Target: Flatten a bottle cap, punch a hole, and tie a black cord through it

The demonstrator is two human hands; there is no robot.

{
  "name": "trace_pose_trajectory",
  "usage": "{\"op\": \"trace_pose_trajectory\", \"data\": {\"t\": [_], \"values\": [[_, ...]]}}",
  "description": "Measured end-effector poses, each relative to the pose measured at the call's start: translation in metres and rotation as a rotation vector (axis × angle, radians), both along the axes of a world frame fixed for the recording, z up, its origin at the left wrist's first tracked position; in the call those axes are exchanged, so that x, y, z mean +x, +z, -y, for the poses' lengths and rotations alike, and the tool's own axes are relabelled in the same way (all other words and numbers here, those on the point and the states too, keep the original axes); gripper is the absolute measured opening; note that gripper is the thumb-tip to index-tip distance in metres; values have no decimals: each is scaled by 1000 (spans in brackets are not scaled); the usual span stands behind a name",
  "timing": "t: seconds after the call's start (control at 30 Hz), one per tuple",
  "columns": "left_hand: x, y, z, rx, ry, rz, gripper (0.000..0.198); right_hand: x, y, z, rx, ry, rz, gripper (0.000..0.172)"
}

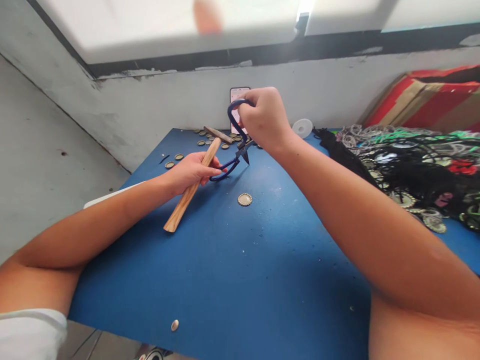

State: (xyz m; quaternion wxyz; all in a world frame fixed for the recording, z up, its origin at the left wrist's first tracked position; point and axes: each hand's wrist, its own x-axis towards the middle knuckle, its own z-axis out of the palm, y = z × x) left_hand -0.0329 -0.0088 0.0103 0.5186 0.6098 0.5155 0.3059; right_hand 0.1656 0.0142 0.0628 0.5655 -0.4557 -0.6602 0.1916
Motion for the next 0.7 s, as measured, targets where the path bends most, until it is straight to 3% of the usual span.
{"op": "trace_pose_trajectory", "data": {"t": [0.17,0.37,0.57,0.7], "values": [[-5,2,-5,35,-9,-92,27,14,-2,6,-9,-20,-175,28],[-9,25,7,229,35,-40,21,38,0,43,25,30,-421,32],[-19,39,35,415,-73,-150,15,37,0,96,-59,126,-452,33],[-16,51,48,410,-111,-194,17,30,4,105,-78,157,-415,24]]}}
